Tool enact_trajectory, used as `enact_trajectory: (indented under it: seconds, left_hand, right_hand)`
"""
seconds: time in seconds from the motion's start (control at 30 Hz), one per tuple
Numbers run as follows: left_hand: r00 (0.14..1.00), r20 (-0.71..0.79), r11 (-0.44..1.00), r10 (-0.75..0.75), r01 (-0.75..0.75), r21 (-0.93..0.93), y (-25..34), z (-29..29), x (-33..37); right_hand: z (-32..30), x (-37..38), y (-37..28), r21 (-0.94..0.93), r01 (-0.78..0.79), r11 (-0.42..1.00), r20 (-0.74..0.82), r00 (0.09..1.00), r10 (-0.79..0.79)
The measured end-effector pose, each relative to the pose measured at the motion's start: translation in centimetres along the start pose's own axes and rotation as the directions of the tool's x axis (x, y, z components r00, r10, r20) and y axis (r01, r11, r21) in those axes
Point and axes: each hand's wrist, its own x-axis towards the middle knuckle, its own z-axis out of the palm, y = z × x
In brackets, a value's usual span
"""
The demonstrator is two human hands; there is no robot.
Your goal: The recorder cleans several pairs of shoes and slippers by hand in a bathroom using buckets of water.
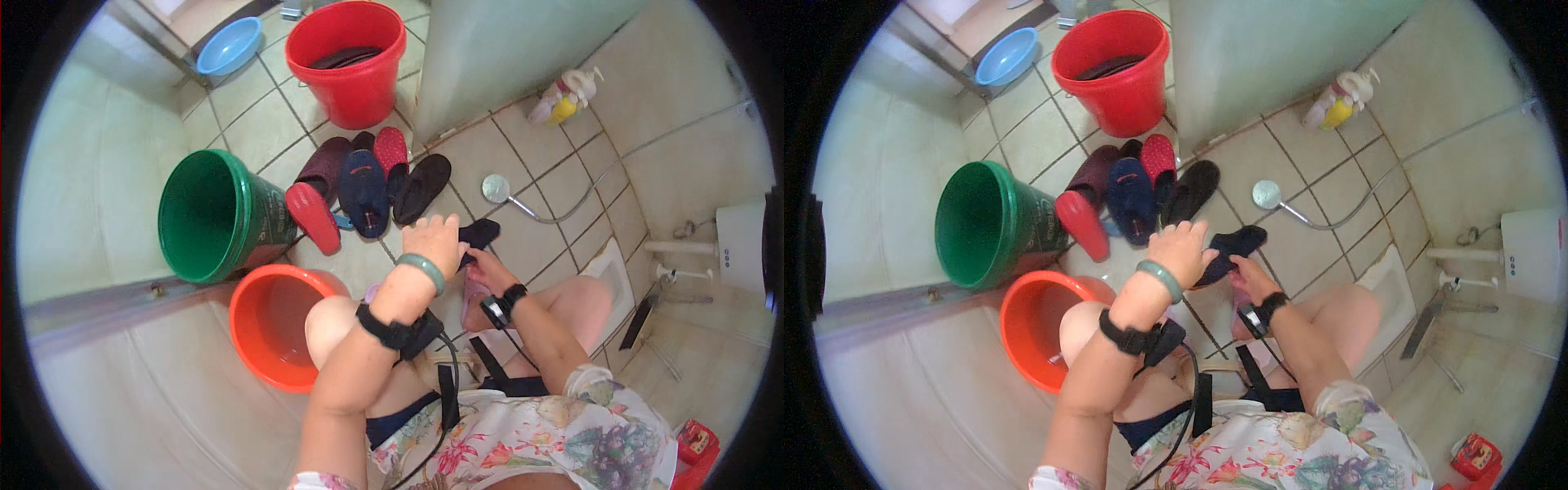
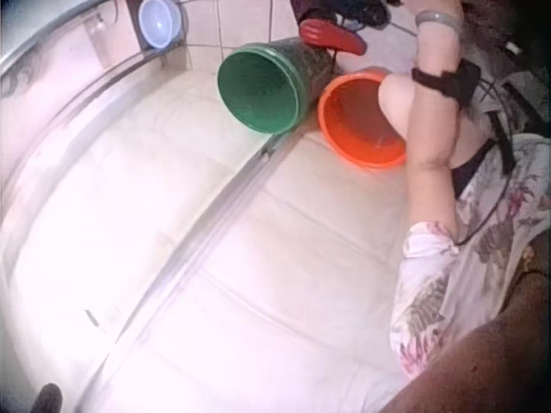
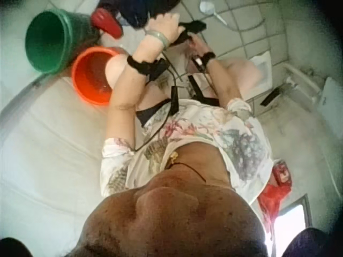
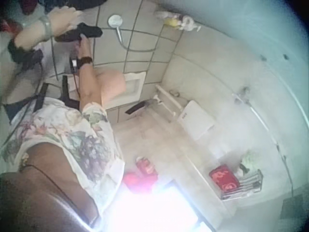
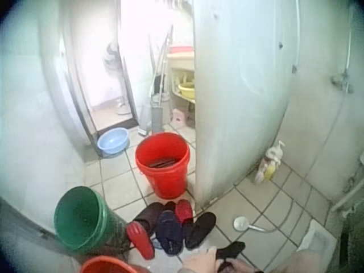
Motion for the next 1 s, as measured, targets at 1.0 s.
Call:
enact_trajectory:
  seconds: [1.0]
  left_hand:
    - [0.892,0.307,0.086,0.331,0.295,-0.952,3.4,3.1,0.3]
  right_hand:
    - [-12.0,-19.8,-8.1,-0.034,0.528,0.849,-0.317,0.800,-0.510]
